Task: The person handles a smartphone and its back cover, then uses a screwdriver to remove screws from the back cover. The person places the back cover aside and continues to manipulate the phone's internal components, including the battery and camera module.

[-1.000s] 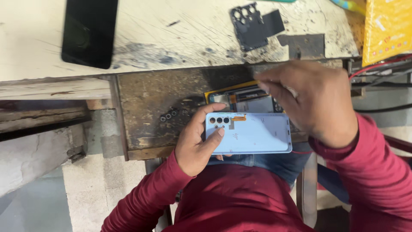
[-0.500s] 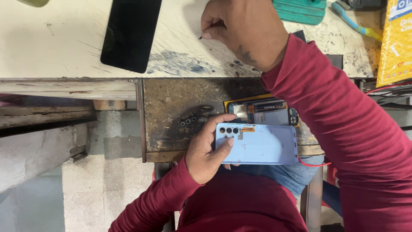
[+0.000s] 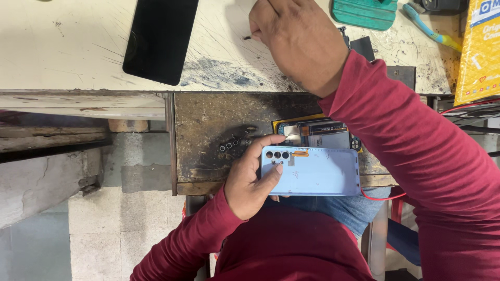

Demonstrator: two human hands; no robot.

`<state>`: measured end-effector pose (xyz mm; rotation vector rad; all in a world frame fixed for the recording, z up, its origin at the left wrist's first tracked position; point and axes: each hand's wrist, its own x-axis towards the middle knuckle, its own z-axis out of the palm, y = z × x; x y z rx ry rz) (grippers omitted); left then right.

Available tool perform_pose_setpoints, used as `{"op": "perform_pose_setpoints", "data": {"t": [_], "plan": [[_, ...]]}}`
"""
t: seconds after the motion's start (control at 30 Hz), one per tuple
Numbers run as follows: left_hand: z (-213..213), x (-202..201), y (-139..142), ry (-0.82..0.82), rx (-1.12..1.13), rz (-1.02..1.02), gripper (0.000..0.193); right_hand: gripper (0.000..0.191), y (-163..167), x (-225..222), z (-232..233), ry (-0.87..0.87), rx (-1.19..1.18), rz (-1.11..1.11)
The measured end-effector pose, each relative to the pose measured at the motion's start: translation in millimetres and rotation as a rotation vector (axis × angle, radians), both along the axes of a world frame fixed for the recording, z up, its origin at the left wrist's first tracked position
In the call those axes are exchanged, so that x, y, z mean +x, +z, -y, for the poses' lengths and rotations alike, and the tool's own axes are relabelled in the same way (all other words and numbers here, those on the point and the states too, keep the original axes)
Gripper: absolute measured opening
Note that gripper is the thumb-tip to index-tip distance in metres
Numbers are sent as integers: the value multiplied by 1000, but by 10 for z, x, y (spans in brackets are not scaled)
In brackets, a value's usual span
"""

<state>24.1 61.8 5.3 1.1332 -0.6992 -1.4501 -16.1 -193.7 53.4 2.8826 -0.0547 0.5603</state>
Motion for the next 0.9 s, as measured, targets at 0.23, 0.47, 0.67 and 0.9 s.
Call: {"op": "perform_pose_setpoints", "data": {"t": [0.23, 0.47, 0.67, 0.9], "plan": [[8, 3, -12, 3, -7, 16, 48, 13, 64, 3, -4, -61, 202, 83], [4, -17, -17, 12, -6, -24, 48, 14, 73, 112, 53, -106, 533, 1], [-30, 2, -11, 15, -15, 3, 47, 12, 25, 76, 33, -71, 420, 35], [-29, -8, -7, 28, -23, -7, 48, 9, -8, 60, -11, -113, 297, 45]]}}
